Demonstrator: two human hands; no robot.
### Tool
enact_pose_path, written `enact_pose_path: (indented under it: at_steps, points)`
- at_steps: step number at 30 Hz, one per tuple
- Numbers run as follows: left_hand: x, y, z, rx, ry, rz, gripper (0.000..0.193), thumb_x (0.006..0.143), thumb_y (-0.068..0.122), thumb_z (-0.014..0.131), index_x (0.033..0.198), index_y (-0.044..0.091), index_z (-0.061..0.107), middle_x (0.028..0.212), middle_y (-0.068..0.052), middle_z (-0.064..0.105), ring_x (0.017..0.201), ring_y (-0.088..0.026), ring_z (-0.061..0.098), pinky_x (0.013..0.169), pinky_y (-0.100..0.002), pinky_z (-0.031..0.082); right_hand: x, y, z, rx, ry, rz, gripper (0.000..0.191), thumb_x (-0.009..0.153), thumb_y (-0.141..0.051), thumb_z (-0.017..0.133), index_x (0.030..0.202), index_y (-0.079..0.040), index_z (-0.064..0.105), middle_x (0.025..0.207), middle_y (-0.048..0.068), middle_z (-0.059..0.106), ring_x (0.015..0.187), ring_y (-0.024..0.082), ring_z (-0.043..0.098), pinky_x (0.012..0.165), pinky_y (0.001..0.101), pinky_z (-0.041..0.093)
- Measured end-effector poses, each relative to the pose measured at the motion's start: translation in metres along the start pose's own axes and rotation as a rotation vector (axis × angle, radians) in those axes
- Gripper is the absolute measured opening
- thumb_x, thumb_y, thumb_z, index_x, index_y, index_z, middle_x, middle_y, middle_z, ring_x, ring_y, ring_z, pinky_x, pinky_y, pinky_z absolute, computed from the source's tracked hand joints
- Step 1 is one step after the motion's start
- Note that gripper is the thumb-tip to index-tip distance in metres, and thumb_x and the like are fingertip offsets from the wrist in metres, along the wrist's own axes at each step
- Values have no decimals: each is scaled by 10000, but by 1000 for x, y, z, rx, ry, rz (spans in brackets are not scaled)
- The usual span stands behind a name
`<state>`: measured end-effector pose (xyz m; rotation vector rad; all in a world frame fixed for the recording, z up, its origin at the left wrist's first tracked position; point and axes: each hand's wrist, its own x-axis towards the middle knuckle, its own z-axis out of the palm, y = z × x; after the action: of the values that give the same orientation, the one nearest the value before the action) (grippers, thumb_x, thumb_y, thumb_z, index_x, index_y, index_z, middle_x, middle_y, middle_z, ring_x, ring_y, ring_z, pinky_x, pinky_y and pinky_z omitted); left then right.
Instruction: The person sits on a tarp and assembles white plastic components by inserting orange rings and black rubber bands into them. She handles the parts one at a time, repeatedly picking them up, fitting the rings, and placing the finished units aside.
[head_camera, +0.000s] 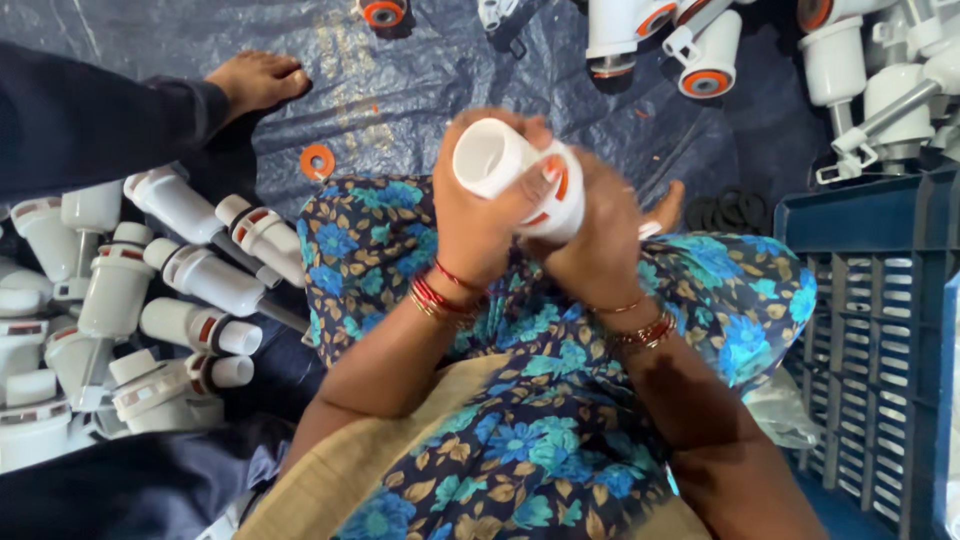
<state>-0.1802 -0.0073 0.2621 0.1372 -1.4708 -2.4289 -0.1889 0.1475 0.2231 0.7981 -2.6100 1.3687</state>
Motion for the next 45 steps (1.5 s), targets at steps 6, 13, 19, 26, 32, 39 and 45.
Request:
enact_pose_path:
  at_steps: [6, 13, 19, 26, 32, 39, 45]
  points:
    - [15, 18, -26, 20, -587, -4, 334, 815, 22, 832, 1061, 59, 608, 1016, -56, 691, 1029, -180, 692, 972, -371, 574, 2, 0, -10, 342, -210, -100, 906, 635, -279, 913, 1392, 5, 505, 1284, 209, 647, 1195, 352, 644, 1048, 422, 492]
    - [5, 23, -17, 90, -406, 158, 361, 862, 38, 828, 1145, 66, 605, 1115, -64, 696, 1125, -217, 679, 1023, -390, 540, 13, -14, -27, 54, -155, -71, 739, 721, -262, 905, 1336, 11, 600, 1284, 181, 661, 1178, 337, 685, 1059, 450, 518]
    - [-12, 25, 2, 153, -128, 284, 362, 864, -13, 816, 1135, 27, 581, 1060, -95, 702, 1208, -229, 657, 1152, -402, 506, 14, -30, -10, -320, 193, -258, 637, 771, -292, 895, 1259, 11, 619, 1216, 188, 670, 1142, 399, 646, 1018, 519, 496]
    - [-26, 41, -14, 27, -274, 217, 380, 817, 33, 797, 1127, 65, 580, 1087, -79, 689, 1037, -181, 680, 939, -335, 584, 1, -25, -11, -138, 100, -318, 606, 799, -290, 872, 1247, 24, 611, 1187, 184, 666, 1085, 379, 676, 951, 475, 549]
    - [-16, 35, -25, 88, -497, 290, 382, 835, 20, 833, 1124, 59, 587, 1000, -81, 673, 991, -183, 690, 909, -331, 571, 8, -6, -23, 27, -166, -330, 774, 727, -358, 887, 1267, 53, 516, 1132, 215, 651, 1035, 403, 669, 898, 472, 539]
    - [22, -29, -42, 427, -299, 385, 324, 828, 79, 870, 1055, 49, 642, 1051, -83, 721, 1099, -235, 737, 970, -348, 590, 38, 71, -19, -142, -312, -365, 919, 748, -361, 881, 1458, 50, 467, 1415, 274, 556, 1327, 435, 516, 1111, 495, 434]
    - [35, -90, -51, 760, -82, 513, 563, 723, 257, 971, 1114, 58, 618, 1081, -83, 713, 1128, -285, 697, 959, -379, 554, 65, 232, -107, -618, -375, 249, 501, 913, -468, 801, 1159, -36, 743, 1193, 173, 748, 1103, 381, 685, 926, 467, 540]
